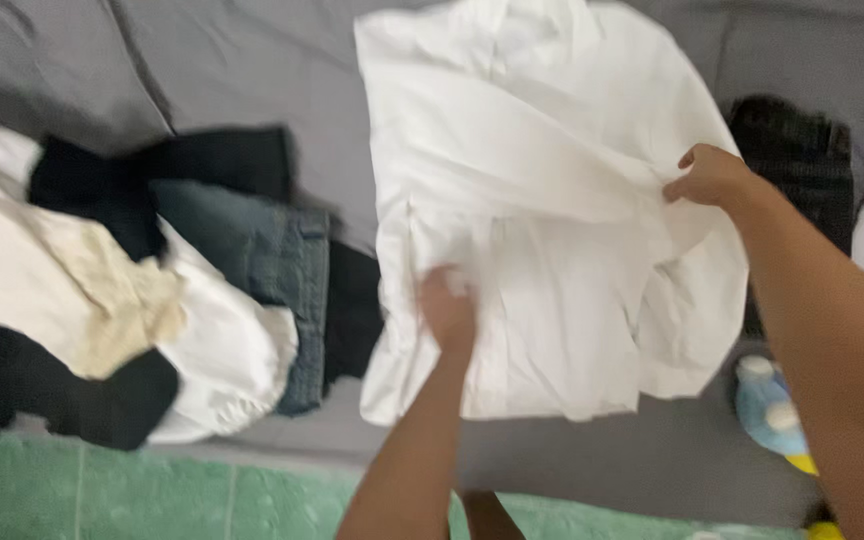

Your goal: The person folds a white button-up shirt and a cream-colored sweater on a gray bed. They smooth the garments, fold the sleeves and sides, and stack the folded items on the bed.

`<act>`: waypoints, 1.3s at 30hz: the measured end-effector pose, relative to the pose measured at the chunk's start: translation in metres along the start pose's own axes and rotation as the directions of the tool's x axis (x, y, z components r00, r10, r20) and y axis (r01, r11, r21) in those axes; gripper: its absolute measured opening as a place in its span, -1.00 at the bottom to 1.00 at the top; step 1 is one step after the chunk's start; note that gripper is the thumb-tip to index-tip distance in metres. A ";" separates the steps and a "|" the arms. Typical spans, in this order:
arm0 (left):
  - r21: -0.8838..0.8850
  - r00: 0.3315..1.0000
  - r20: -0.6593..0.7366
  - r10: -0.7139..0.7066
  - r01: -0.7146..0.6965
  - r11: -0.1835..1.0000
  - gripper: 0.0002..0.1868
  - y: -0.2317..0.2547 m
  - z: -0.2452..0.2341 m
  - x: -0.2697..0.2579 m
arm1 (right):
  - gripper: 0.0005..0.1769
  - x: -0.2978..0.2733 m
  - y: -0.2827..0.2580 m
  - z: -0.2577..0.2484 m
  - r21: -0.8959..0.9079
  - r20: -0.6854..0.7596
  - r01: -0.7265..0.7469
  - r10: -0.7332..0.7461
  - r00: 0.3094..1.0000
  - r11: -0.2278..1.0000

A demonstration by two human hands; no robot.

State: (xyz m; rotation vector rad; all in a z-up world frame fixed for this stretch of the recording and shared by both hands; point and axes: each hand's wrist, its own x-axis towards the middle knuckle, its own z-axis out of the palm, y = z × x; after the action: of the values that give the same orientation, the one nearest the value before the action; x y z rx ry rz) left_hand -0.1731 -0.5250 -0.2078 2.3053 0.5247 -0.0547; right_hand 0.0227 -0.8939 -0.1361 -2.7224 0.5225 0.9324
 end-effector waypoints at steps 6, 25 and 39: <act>0.360 0.952 -0.081 -0.294 0.303 0.882 -0.24 -0.069 -0.054 -0.054 | -0.49 0.022 0.039 0.050 0.034 -0.168 -0.086 0.090 0.982 0.996; -0.170 0.925 0.374 -0.074 0.147 0.975 -0.52 -0.080 -0.115 -0.042 | -0.48 -0.039 -0.055 0.001 0.361 -0.411 0.209 -0.046 0.911 0.909; -0.317 0.772 0.569 -0.281 0.522 0.792 -0.38 -0.126 -0.047 0.038 | -0.77 -0.275 -0.160 0.283 0.376 -0.083 0.644 -0.668 0.739 0.666</act>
State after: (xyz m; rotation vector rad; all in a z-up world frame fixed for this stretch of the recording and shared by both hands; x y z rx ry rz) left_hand -0.1922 -0.3993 -0.2666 1.5785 0.6809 -0.6590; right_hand -0.2715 -0.5879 -0.1697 -2.2217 -0.2857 0.6188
